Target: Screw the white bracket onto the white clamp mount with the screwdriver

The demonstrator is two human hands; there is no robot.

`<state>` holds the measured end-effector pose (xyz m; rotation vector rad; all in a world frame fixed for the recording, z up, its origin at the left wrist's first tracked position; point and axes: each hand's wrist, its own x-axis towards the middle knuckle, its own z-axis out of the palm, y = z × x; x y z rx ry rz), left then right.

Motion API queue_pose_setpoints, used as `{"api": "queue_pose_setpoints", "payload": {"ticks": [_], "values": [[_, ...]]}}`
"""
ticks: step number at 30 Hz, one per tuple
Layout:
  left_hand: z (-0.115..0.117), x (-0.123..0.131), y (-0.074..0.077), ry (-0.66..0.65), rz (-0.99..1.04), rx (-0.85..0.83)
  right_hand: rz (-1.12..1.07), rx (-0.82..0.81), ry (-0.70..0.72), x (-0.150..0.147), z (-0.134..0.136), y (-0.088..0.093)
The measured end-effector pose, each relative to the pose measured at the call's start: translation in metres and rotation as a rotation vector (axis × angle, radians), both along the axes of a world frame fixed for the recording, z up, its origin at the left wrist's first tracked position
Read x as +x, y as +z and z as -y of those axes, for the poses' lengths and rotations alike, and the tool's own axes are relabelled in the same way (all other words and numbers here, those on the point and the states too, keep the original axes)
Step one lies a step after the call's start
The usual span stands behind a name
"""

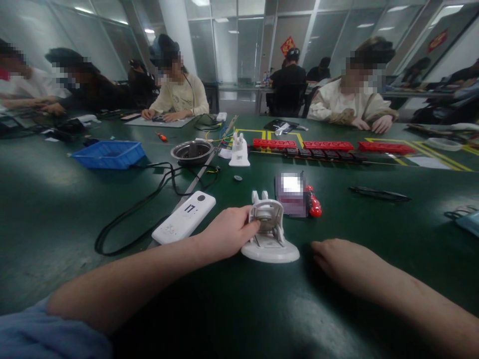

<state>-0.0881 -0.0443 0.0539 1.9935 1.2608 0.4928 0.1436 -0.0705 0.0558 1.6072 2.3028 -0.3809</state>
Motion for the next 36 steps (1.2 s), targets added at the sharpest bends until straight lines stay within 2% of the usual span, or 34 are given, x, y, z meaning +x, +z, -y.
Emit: {"api": "queue_pose_setpoints", "payload": {"ticks": [3,6,9,12,17,27,36], "values": [[-0.001,0.000,0.000,0.001,0.005,-0.006,-0.123,0.024,-0.011,0.004,-0.008,0.011],[0.000,0.000,-0.001,-0.002,0.013,-0.017,-0.391,0.073,0.025,0.006,-0.016,0.032],[0.001,0.000,-0.001,-0.025,0.029,-0.037,-0.681,0.192,0.113,-0.002,-0.021,0.050],[0.000,0.000,-0.003,-0.040,0.061,-0.071,-0.801,0.334,0.230,-0.017,-0.023,0.056],[-0.003,-0.001,-0.003,-0.017,0.078,-0.107,-0.784,0.416,0.315,-0.038,-0.024,0.047],[-0.004,0.000,-0.006,-0.028,0.102,-0.088,-0.646,0.485,0.404,-0.053,-0.033,0.029],[-0.004,0.000,-0.005,-0.040,0.091,-0.071,-0.644,0.535,0.534,-0.058,-0.033,0.030]]}}
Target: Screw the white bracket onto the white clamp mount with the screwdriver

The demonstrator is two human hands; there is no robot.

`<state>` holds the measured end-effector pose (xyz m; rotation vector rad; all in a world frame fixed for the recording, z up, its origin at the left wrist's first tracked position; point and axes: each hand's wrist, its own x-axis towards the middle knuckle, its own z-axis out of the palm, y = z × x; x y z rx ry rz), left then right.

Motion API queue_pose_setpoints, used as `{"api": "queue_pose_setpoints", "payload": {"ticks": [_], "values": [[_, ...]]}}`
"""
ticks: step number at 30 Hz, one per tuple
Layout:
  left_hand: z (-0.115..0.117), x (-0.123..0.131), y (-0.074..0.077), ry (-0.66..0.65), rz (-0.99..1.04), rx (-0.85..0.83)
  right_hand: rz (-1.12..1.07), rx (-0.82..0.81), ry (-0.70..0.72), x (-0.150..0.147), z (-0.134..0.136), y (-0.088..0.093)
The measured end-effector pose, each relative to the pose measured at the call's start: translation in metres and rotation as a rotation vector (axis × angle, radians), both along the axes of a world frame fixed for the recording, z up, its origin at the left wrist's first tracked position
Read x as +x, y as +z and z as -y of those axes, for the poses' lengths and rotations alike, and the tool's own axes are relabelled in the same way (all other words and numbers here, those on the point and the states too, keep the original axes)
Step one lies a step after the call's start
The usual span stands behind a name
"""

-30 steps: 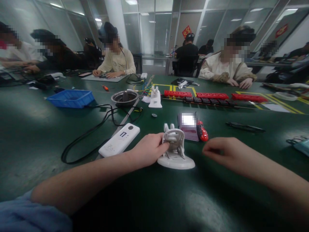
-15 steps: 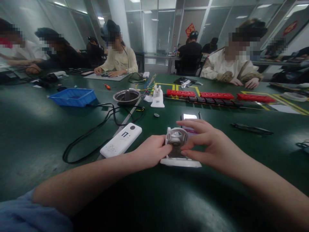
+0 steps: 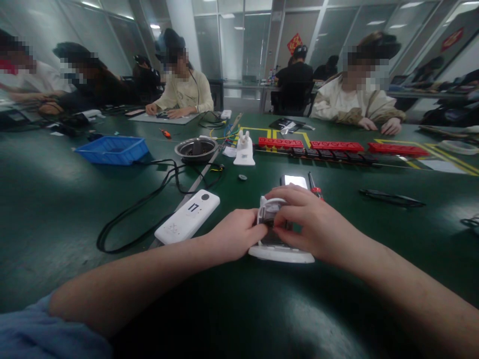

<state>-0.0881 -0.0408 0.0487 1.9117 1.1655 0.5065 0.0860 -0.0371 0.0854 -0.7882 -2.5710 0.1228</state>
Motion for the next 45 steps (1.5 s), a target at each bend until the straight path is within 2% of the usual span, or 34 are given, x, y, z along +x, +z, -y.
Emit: {"api": "queue_pose_setpoints", "payload": {"ticks": [5,14,20,22,26,28,34,38,41,42,43,45], "values": [[0.001,0.001,-0.001,-0.007,-0.035,0.040,0.019,0.080,-0.001,0.000,0.004,0.000],[0.001,0.000,-0.002,-0.019,-0.010,0.055,0.099,0.122,-0.023,0.001,0.006,-0.002],[-0.001,-0.001,-0.005,0.030,0.033,-0.018,0.042,0.196,-0.124,0.003,0.003,-0.007],[-0.003,0.000,-0.007,0.062,0.110,-0.147,0.039,0.133,-0.163,0.005,0.001,-0.008],[-0.005,0.006,-0.011,0.094,0.339,-0.513,0.061,-0.063,-0.175,0.006,-0.002,-0.008],[-0.003,0.009,-0.012,0.121,0.402,-0.603,0.024,-0.132,-0.168,0.006,-0.003,-0.007],[0.004,0.014,-0.012,0.223,0.494,-0.628,-0.096,-0.277,-0.117,0.005,-0.005,-0.013],[0.005,0.015,-0.012,0.226,0.507,-0.628,-0.112,-0.360,-0.109,0.006,-0.006,-0.018],[0.003,0.014,-0.012,0.210,0.526,-0.625,-0.166,-0.383,-0.065,0.012,-0.010,-0.013],[0.003,0.013,-0.012,0.212,0.519,-0.629,-0.200,-0.387,-0.107,0.017,-0.014,-0.009],[0.002,0.013,-0.012,0.218,0.506,-0.637,-0.224,-0.392,-0.218,0.023,-0.020,-0.006],[0.001,0.011,-0.012,0.232,0.472,-0.648,-0.220,-0.396,-0.578,0.038,-0.036,-0.002]]}}
